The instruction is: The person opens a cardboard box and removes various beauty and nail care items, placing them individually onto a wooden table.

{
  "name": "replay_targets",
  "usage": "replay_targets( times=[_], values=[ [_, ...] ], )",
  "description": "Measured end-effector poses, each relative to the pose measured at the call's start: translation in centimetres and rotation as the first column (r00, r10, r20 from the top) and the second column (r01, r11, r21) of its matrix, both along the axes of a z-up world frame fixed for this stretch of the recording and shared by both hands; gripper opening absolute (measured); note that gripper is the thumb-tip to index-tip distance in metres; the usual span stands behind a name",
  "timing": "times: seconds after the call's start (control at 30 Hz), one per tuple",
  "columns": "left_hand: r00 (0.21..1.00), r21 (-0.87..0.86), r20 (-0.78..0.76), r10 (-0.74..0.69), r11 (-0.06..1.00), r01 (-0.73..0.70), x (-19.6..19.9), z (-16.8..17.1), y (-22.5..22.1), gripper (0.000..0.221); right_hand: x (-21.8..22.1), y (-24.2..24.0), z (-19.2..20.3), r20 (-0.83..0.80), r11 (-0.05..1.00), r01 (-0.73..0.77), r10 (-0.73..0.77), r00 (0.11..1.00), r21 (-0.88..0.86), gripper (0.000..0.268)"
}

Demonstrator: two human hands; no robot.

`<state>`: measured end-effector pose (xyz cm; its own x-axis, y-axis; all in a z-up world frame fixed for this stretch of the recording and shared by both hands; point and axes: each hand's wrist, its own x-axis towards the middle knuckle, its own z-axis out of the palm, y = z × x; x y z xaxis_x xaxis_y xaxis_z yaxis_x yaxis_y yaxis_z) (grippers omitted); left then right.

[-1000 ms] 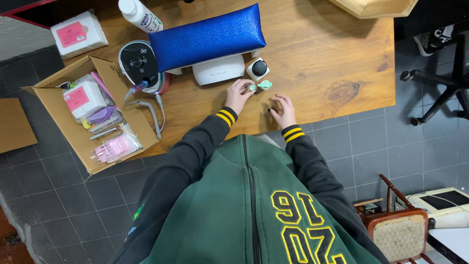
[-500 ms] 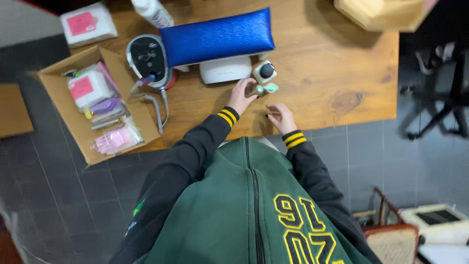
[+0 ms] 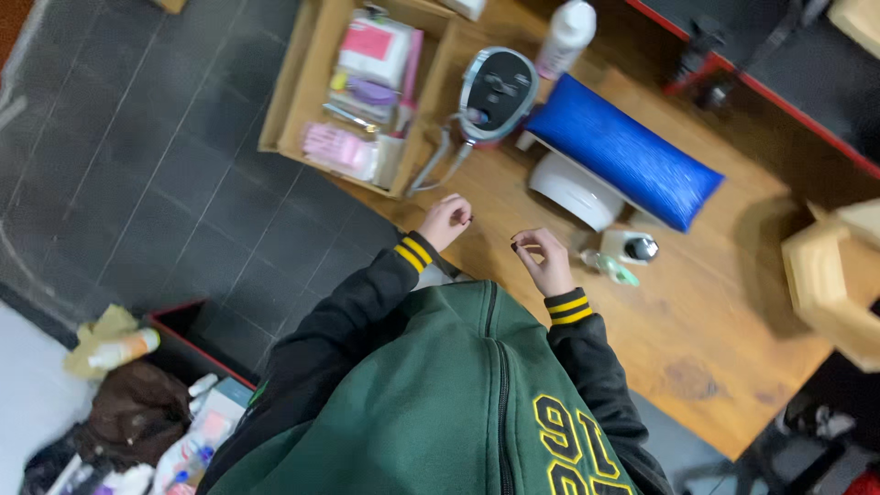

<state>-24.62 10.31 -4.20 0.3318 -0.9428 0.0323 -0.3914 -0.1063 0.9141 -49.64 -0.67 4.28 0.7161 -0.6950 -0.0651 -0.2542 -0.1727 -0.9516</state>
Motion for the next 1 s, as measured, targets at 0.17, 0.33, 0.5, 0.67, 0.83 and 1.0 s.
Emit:
replay_targets(
  times=[0.17,0.33,0.5,0.67,0.83,1.0],
  values=[
    [0.964,-0.051,0.053,0.261,0.965,-0.259,6.1,3.6,5.1,0.031,9.9,-0.2,2.0,0.07,0.988,-0.157,0.157,0.985,-0.012,0.012],
    [0.918,-0.068,0.086,0.388,0.921,-0.383,11.5,7.1,8.1,0.031,21.9,-0.6,4.6,0.153,0.974,-0.223,0.227,0.962,-0.045,0.017],
    [0.894,-0.025,0.151,0.422,0.906,-0.423,17.5,7.5,9.0,0.025,33.7,-2.8,-0.1,0.182,0.99,-0.138,0.132,0.974,0.017,0.037],
    [0.9,-0.096,0.181,0.397,0.918,-0.385,21.7,4.6,7.8,0.021,41.5,-5.6,-7.1,-0.108,0.993,0.109,-0.113,0.988,-0.036,0.045],
    [0.923,-0.089,0.129,0.363,0.931,-0.354,24.8,0.7,5.8,0.024,45.5,-8.0,-12.5,-0.39,0.978,0.206,-0.191,0.901,-0.003,0.08],
    [0.917,-0.023,0.139,0.374,0.927,-0.374,27.5,1.4,3.2,0.03,46.2,-7.4,-10.3,-0.499,0.918,0.386,-0.294,0.815,0.092,0.082]
  ],
)
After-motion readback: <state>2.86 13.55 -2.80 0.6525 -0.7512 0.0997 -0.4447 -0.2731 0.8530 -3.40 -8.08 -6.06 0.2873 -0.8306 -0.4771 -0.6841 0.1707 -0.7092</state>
